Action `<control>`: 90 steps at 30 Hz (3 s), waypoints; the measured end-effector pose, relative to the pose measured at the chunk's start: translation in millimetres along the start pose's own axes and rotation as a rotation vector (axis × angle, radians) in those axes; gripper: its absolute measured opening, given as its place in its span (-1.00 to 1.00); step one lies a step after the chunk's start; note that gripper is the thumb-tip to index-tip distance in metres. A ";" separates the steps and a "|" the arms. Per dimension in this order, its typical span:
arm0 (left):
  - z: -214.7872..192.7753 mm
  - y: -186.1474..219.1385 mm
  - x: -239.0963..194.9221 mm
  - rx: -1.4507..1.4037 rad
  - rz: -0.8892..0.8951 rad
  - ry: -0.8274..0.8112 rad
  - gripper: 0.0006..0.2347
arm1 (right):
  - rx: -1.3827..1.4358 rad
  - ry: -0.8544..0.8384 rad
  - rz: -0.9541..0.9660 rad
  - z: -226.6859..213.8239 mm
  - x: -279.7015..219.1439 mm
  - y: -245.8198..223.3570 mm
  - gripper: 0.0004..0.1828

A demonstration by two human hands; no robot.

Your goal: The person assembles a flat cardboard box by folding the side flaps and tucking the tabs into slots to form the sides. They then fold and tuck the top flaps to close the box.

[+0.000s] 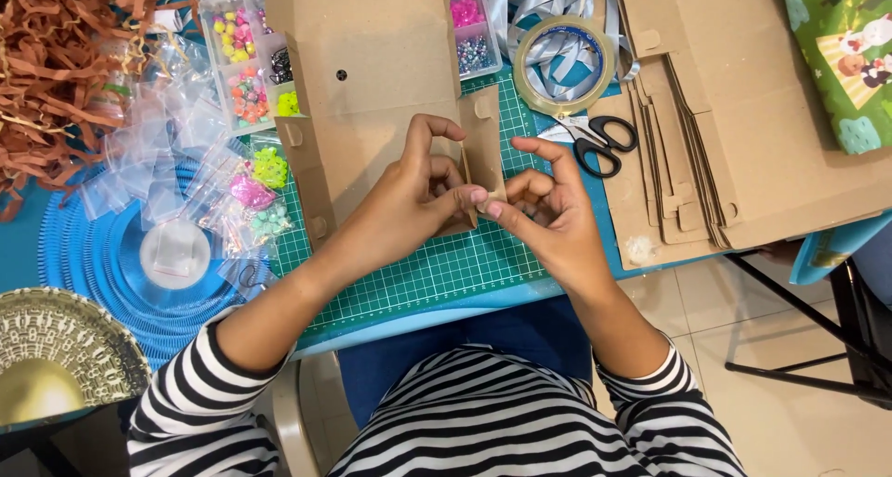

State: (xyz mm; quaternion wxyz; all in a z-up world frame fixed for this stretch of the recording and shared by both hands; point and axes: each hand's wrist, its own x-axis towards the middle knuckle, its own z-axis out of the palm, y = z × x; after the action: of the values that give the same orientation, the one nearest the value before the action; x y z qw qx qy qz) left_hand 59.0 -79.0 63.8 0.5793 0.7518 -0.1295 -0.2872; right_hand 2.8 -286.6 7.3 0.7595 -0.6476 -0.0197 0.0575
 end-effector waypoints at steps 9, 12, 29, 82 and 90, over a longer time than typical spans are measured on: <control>2.2 -1.5 -0.5 0.027 0.004 0.015 -0.59 | -0.098 0.047 -0.074 7.9 1.5 -5.4 -0.35; 3.2 -2.1 0.7 0.034 0.013 0.015 -0.59 | -0.082 0.051 -0.032 8.0 2.5 -5.9 -0.36; 3.9 -1.9 3.9 -0.061 -0.011 -0.014 -0.65 | -0.127 0.040 -0.059 9.1 3.1 -9.6 -0.38; 22.2 -20.2 -15.2 0.954 0.543 0.366 -0.61 | -0.645 0.081 -0.416 6.8 -14.8 -13.7 -0.88; 9.4 -8.4 9.8 1.457 1.070 0.381 -0.90 | -0.521 0.177 -0.374 -3.1 -24.1 -3.5 -0.96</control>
State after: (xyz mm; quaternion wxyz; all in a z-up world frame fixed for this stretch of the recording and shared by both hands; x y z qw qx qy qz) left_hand 60.3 -89.2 51.5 0.0304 0.8052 -0.5109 0.2996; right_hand -20.5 -293.0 11.4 0.5646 -0.8077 -0.0863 -0.1462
